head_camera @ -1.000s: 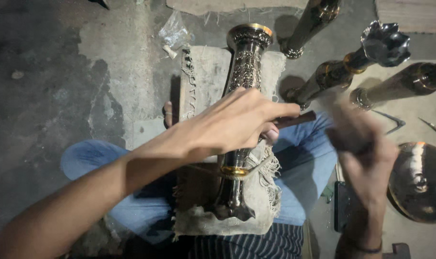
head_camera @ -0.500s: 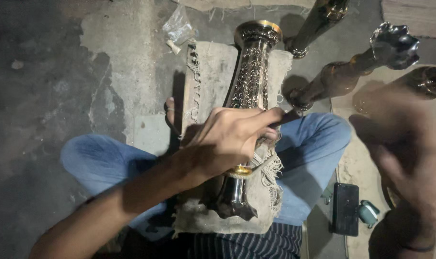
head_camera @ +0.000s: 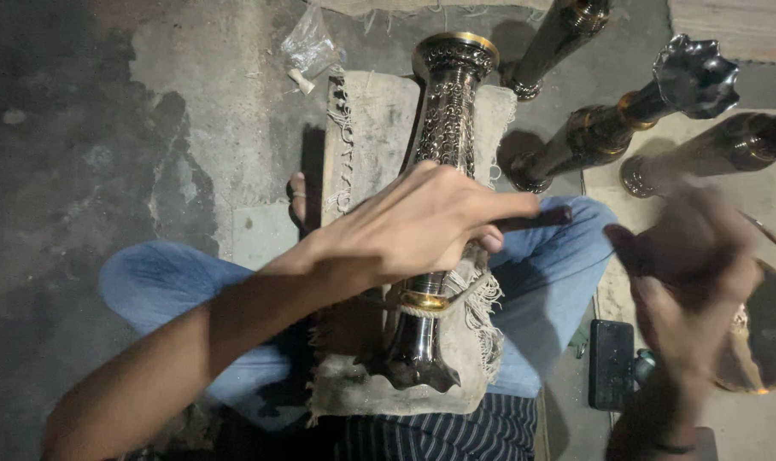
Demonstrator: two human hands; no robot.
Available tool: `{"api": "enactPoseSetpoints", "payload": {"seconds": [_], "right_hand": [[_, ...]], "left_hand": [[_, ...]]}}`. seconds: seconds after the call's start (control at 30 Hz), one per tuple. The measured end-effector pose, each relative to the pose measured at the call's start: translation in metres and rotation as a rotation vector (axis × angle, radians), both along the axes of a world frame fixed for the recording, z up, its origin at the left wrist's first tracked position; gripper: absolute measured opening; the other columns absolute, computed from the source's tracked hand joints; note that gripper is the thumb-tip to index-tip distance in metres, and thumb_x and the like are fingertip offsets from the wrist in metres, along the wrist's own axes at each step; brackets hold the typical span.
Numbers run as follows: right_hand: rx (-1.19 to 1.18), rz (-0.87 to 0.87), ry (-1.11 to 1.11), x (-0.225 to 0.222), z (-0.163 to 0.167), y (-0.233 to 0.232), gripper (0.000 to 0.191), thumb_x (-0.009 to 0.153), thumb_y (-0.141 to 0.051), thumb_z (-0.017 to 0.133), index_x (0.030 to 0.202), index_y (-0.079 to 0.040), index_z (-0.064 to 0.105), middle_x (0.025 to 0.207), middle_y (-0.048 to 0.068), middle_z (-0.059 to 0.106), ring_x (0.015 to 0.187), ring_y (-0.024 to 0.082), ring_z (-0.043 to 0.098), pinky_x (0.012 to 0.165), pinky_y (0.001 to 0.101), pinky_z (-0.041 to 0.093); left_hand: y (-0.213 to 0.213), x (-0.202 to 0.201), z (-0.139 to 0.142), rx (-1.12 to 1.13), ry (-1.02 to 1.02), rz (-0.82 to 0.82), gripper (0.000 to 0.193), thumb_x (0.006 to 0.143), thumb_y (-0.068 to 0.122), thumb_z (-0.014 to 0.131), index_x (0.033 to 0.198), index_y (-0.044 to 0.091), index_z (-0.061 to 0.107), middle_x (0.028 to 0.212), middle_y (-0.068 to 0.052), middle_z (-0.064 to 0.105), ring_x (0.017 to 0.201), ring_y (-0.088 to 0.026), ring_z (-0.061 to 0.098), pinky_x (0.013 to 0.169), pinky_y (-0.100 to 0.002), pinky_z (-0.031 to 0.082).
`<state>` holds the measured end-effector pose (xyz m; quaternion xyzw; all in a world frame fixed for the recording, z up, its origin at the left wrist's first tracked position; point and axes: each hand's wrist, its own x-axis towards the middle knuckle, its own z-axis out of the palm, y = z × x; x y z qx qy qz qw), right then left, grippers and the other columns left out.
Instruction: The person sits cross-legged on the floor with an ornate brass vase resting on a cloth pad. They hold a chisel against the vase's surface with one hand and repeatedly strike it with a wooden mallet in the other hand, working the decorated metal surface throughout the clip.
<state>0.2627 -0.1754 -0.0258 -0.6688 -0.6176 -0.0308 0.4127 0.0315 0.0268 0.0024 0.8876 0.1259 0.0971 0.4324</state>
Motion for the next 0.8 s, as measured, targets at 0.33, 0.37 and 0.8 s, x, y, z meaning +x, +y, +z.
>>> {"api": "enactPoseSetpoints", "payload": {"seconds": [0.33, 0.37, 0.8], "right_hand": [[0.187, -0.169, 0.583, -0.020, -0.077, -0.010, 0.052, 0.091, 0.007, 0.073, 0.132, 0.002, 0.042, 0.094, 0.003, 0.063, 0.078, 0.009, 0.060, 0.075, 0.0240, 0.053], [0.205, -0.219, 0.653, -0.022, -0.077, -0.011, 0.059, 0.085, 0.004, 0.074, 0.133, 0.001, 0.040, 0.096, 0.001, 0.063, 0.081, 0.007, 0.062, 0.074, 0.0235, 0.055], [0.012, -0.202, 0.604, -0.049, -0.099, -0.016, 0.049, 0.095, 0.004, 0.077, 0.134, 0.001, 0.049, 0.099, 0.007, 0.062, 0.081, 0.012, 0.062, 0.075, 0.0239, 0.053]], "left_hand": [[0.008, 0.009, 0.023, 0.188, -0.047, -0.208, 0.059, 0.078, -0.006, 0.068, 0.133, 0.016, 0.066, 0.069, -0.004, 0.071, 0.055, -0.010, 0.067, 0.048, -0.031, 0.053], [0.008, 0.011, 0.023, 0.197, -0.053, -0.229, 0.058, 0.079, -0.007, 0.068, 0.133, 0.016, 0.066, 0.067, -0.005, 0.070, 0.054, -0.011, 0.066, 0.048, -0.032, 0.052], [0.025, 0.014, 0.016, 0.080, -0.254, -0.302, 0.050, 0.083, -0.002, 0.072, 0.131, 0.009, 0.068, 0.077, -0.003, 0.067, 0.063, -0.011, 0.063, 0.051, -0.033, 0.047]]}}
